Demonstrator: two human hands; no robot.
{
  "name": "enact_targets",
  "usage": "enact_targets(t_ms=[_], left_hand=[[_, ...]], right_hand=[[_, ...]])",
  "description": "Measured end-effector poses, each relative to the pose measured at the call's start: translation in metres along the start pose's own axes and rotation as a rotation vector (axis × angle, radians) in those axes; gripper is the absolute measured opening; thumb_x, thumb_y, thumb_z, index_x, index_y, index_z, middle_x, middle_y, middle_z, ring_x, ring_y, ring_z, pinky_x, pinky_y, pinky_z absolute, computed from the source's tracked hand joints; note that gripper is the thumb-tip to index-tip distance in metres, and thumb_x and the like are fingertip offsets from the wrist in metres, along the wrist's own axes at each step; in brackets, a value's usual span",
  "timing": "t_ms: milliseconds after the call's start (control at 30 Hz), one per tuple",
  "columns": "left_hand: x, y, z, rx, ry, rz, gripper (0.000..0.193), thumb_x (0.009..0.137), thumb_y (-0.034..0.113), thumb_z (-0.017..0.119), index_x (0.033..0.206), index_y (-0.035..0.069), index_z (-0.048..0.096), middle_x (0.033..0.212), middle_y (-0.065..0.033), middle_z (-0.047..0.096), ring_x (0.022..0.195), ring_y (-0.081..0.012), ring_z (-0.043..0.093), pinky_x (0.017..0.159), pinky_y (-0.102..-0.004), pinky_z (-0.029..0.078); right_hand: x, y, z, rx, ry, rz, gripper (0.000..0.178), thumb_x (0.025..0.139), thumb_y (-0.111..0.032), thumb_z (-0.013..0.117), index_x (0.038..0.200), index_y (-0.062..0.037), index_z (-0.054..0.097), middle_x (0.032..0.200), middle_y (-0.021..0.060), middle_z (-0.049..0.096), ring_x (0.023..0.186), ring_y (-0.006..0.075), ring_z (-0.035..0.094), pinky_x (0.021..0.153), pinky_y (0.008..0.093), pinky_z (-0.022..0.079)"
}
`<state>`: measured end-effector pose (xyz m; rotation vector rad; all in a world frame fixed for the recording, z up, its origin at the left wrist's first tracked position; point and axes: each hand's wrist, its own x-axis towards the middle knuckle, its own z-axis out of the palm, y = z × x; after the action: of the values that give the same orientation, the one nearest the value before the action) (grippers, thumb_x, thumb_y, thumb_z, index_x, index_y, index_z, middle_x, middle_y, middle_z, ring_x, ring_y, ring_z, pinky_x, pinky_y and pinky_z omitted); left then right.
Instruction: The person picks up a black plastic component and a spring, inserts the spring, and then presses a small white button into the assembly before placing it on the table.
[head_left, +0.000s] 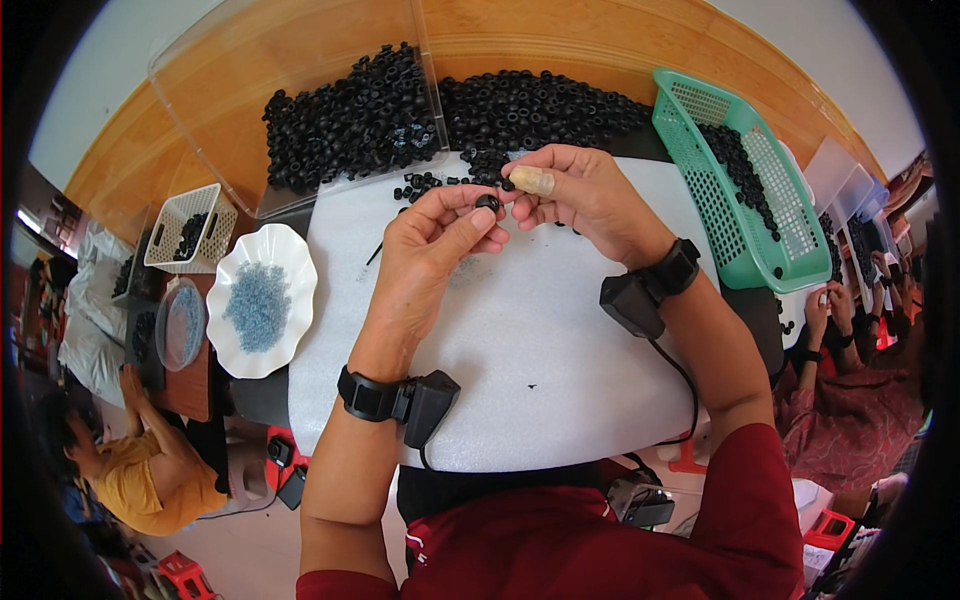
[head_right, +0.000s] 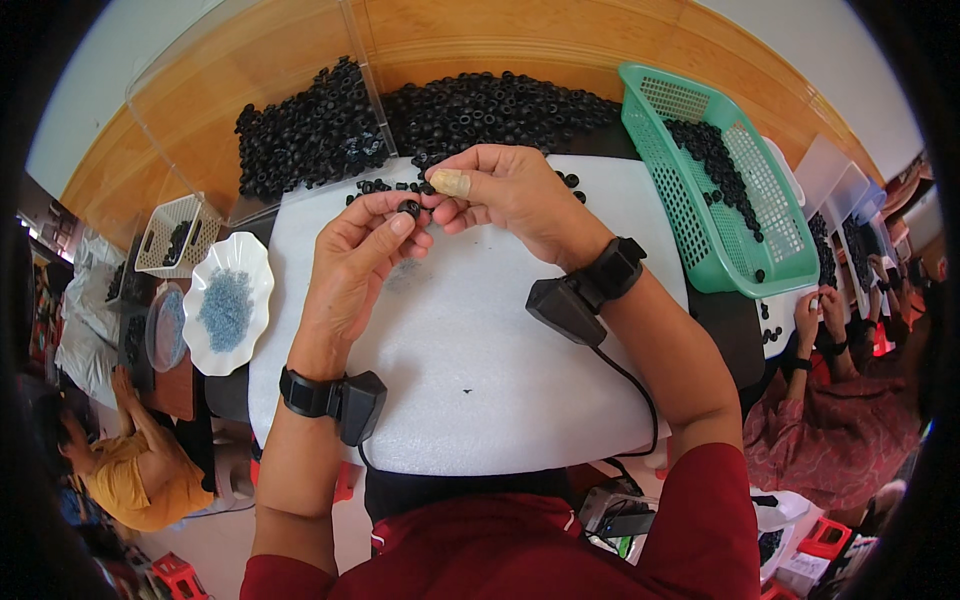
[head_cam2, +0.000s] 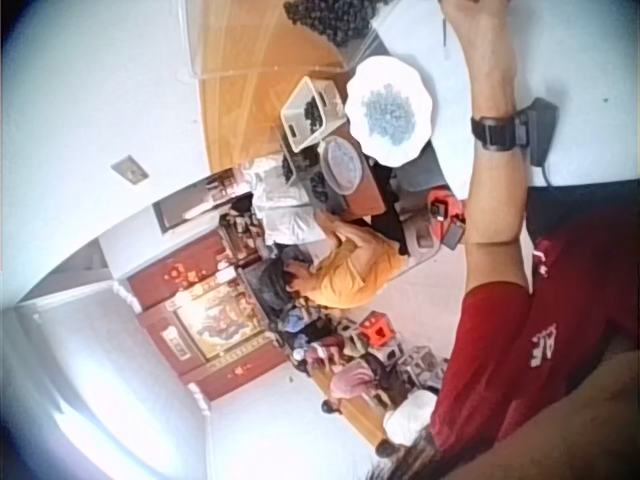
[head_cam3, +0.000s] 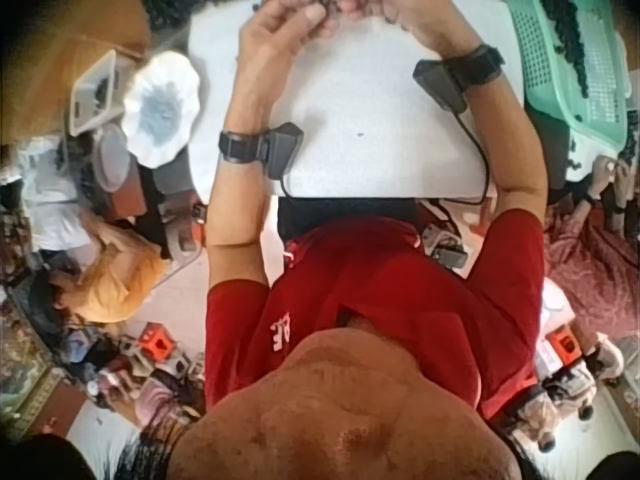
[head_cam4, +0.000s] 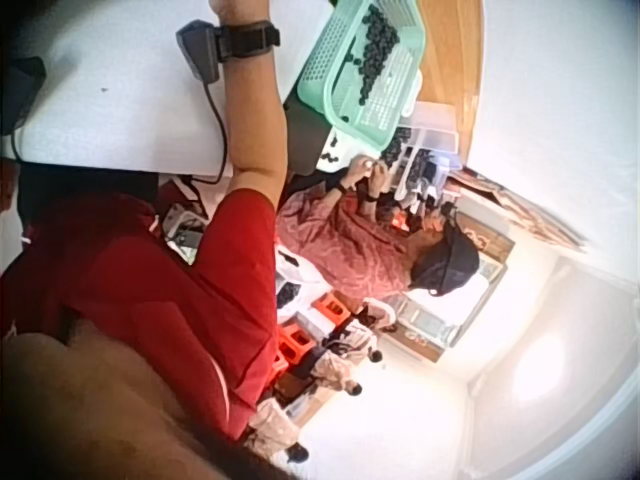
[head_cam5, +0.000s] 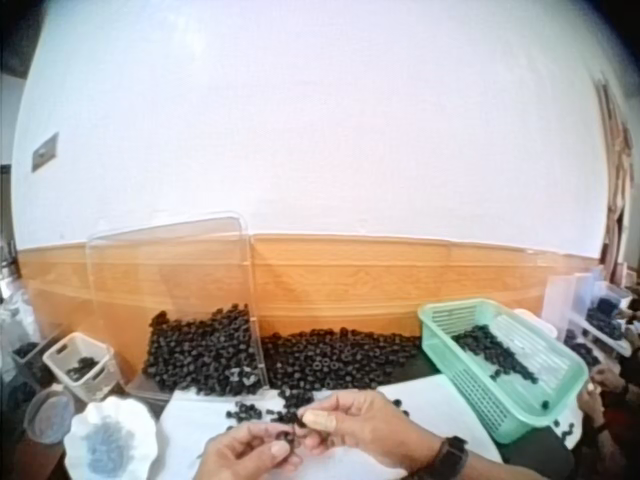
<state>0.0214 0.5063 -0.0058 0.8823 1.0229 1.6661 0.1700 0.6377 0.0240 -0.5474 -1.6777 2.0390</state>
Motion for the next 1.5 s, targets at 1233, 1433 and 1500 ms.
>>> enact_targets(t_ms=[1233,1433,1500], left_hand=[[0.000,-0.005,-0.003,0.164,-0.020,0.001,0.020,0.089,0.007,0.062,0.107,-0.001,0.061,0.091,-0.0079,0.066,0.079,-0.0141,0.063,0.075,-0.0264,0.051],[-0.001,-0.006,-0.003,0.274,0.004,0.100,0.019,0.085,0.010,0.067,0.103,0.004,0.065,0.118,-0.0055,0.058,0.104,-0.0150,0.056,0.088,-0.0280,0.044],[-0.001,-0.004,-0.002,0.253,-0.021,0.109,0.018,0.084,0.010,0.067,0.102,0.005,0.066,0.123,-0.0051,0.054,0.109,-0.0160,0.054,0.091,-0.0294,0.043]], right_hand=[[-0.002,0.005,-0.003,-0.020,-0.169,0.137,0.021,0.088,-0.018,0.067,0.102,-0.0045,0.060,0.093,0.0025,0.063,0.079,0.0098,0.059,0.067,0.0224,0.049],[0.003,0.015,-0.016,0.117,-0.296,0.306,0.025,0.090,-0.029,0.065,0.104,-0.0092,0.058,0.089,-0.0042,0.056,0.077,0.0047,0.052,0.060,0.0191,0.043],[0.004,0.017,-0.017,0.161,-0.359,0.365,0.029,0.090,-0.032,0.064,0.107,-0.0099,0.058,0.089,-0.0045,0.056,0.074,0.0037,0.051,0.056,0.0169,0.040]])
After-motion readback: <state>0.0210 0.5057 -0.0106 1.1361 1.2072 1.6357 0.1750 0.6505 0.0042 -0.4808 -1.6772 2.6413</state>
